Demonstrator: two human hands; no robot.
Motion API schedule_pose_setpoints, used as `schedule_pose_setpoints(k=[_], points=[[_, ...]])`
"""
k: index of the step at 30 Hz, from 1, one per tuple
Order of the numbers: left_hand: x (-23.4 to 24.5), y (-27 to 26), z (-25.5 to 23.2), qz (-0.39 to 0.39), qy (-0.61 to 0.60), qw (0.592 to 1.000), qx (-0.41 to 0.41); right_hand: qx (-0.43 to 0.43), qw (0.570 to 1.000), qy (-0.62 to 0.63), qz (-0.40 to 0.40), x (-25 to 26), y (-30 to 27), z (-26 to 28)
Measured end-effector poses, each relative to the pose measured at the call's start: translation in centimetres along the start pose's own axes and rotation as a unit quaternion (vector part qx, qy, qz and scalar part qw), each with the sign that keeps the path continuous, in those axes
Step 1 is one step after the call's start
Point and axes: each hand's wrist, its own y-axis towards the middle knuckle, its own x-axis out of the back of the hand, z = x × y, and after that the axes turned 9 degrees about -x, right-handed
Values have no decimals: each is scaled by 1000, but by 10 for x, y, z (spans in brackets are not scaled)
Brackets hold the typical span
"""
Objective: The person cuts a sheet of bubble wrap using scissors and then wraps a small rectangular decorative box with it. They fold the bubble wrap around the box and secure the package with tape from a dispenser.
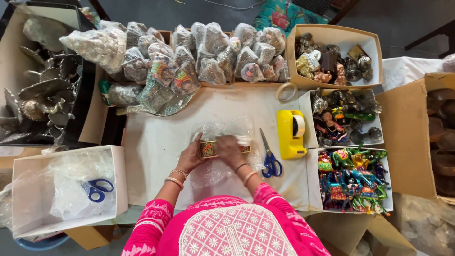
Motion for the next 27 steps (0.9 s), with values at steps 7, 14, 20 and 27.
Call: schedule_pose_setpoints(k=[7, 14, 20, 27], points=[[-1, -1, 3, -9, -3, 1000, -14, -43, 999, -28, -6, 9, -11, -62], [-6, 1, 9, 5, 13, 1000, -6, -70, 993, 65, 75, -41, 4, 21], [-6, 2, 10, 1, 18, 1000, -16, -30, 988, 136, 65, 1, -19, 20], [5, 1, -2, -6, 46, 998, -44, -224, 958, 174, -51, 12, -70, -68]])
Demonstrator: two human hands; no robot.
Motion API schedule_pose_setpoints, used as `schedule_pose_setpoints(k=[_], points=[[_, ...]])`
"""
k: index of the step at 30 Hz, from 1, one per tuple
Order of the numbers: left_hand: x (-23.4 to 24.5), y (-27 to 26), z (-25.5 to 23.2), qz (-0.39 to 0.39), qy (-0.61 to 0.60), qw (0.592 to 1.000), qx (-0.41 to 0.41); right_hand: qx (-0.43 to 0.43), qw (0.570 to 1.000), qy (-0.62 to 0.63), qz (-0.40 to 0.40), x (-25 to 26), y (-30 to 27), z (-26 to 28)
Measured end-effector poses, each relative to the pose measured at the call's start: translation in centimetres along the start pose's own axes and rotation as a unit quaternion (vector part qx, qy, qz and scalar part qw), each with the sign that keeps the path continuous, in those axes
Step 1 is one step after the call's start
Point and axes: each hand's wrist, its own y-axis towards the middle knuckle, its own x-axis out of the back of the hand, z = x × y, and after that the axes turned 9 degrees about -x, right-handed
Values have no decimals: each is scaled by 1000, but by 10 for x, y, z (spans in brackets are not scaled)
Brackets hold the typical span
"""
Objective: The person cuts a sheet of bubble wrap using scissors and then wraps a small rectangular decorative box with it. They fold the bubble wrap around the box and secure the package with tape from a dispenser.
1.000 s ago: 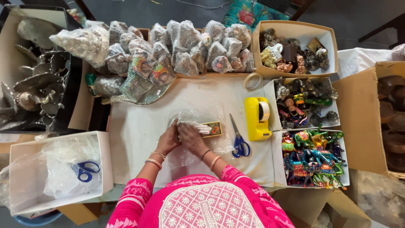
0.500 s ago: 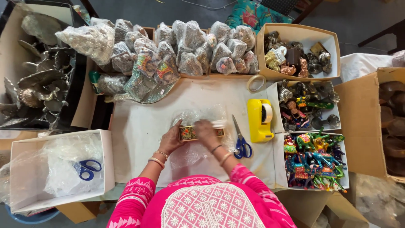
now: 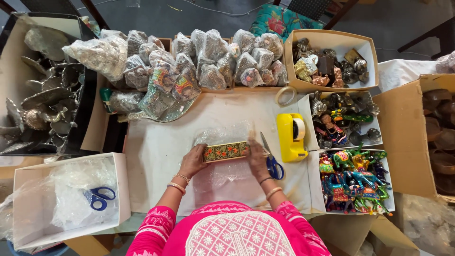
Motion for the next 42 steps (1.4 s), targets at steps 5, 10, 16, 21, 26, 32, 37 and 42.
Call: schedule_pose_setpoints(k=[5, 10, 16, 21, 26, 32, 37, 42], points=[[8, 7, -1, 20, -22, 1000, -3, -170, 980, 97, -49, -7, -12, -28], [6, 15, 15, 15, -67, 997, -24, -35, 985, 132, -107, -7, -17, -14], [12, 20, 20, 58, -97, 993, -34, -162, 979, 118, -45, -30, -11, -49], [11, 13, 14, 26, -109, 991, -67, -91, 980, 171, -41, -14, -6, -34], [9, 19, 25, 31, -122, 989, -76, -155, 973, 168, -37, -16, -4, -31], [18, 29, 21, 72, -133, 988, -15, -156, 979, 133, -24, -7, -3, -19], [12, 35, 33, 75, -124, 989, -26, -141, 983, 117, -29, -8, 0, -26], [4, 38, 37, 67, -228, 968, 84, -65, 997, 16, -43, 22, 0, -8]])
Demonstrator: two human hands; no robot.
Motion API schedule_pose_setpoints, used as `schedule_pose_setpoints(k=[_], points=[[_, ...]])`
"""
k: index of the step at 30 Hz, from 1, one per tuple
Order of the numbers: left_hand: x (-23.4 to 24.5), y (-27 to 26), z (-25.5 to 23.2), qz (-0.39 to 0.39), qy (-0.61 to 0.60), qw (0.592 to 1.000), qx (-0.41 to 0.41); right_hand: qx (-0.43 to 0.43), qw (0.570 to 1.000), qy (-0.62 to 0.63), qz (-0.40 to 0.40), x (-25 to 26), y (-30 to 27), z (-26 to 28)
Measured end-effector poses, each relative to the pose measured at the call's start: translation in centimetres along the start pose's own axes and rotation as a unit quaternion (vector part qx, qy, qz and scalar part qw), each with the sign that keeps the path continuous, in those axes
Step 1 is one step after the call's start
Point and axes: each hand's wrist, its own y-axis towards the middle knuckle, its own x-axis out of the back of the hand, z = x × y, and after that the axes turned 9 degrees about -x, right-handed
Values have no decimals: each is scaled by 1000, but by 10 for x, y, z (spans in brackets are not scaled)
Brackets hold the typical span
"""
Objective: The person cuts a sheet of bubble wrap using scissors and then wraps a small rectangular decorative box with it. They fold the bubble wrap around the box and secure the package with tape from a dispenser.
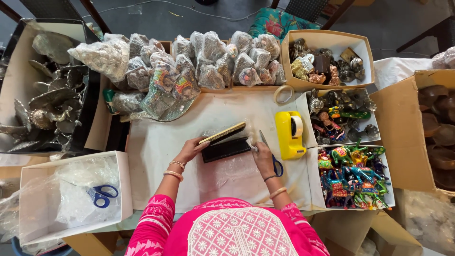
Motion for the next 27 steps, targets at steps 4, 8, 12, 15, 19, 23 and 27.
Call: schedule_pose_setpoints(k=[4, 8, 12, 15, 19, 23, 27], points=[[-1, 3, 7, -15, -88, 996, 28, -66, 996, 59, -27, 8, 0, 55], [-7, 5, 27, -41, -128, 991, -16, 198, 978, -46, 49, -9, -2, 70], [-9, -1, 19, -63, -181, 981, -12, 218, 955, -198, 45, -31, -11, 58], [-21, -3, 23, -86, -231, 969, 17, 176, 974, -102, 103, -64, -21, 61], [-29, 0, 23, -92, -246, 963, -59, 329, 934, -101, 92, -110, -33, 71], [-30, -1, 22, -95, -224, 968, -59, 314, 934, -22, 169, -90, -13, 55], [-21, -5, 14, -120, -237, 963, -35, 169, 971, 33, 164, -69, 1, 9]])
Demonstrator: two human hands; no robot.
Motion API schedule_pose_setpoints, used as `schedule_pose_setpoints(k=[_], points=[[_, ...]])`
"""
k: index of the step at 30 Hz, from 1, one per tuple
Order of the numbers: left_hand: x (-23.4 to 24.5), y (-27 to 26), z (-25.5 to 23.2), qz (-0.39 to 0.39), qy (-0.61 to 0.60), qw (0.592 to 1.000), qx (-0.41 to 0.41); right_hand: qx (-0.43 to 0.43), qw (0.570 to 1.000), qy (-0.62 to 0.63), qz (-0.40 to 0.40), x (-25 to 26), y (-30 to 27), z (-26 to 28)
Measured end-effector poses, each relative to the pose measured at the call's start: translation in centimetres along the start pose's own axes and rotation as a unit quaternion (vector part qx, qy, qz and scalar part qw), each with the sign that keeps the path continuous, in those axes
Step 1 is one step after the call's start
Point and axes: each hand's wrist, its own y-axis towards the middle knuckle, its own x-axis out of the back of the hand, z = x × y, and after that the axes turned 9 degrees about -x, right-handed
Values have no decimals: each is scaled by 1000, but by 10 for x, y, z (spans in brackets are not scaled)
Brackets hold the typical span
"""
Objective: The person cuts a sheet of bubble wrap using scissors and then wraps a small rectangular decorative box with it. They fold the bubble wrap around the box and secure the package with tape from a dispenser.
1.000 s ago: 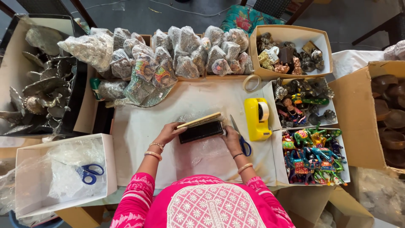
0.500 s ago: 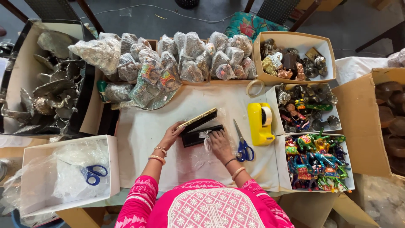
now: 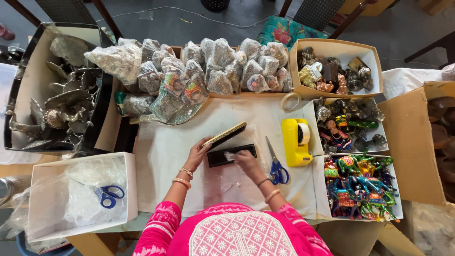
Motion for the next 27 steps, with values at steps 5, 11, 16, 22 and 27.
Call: schedule_pose_setpoints(k=[5, 11, 16, 22, 27], points=[[6, -1, -23, -34, -27, 999, 10, -176, 953, 178, -168, 54, 18, 50], [-26, -3, -22, -30, -161, 980, 116, -92, 954, 85, -272, 55, 54, 98], [-31, -8, 6, -8, -293, 943, 156, -10, 982, 93, -165, 3, 36, 103], [-26, -21, -32, 5, -298, 936, 189, 113, 986, 48, -109, 44, 42, 76], [-9, -31, -13, 46, -263, 953, 140, -65, 953, 41, -292, 100, 44, 38]])
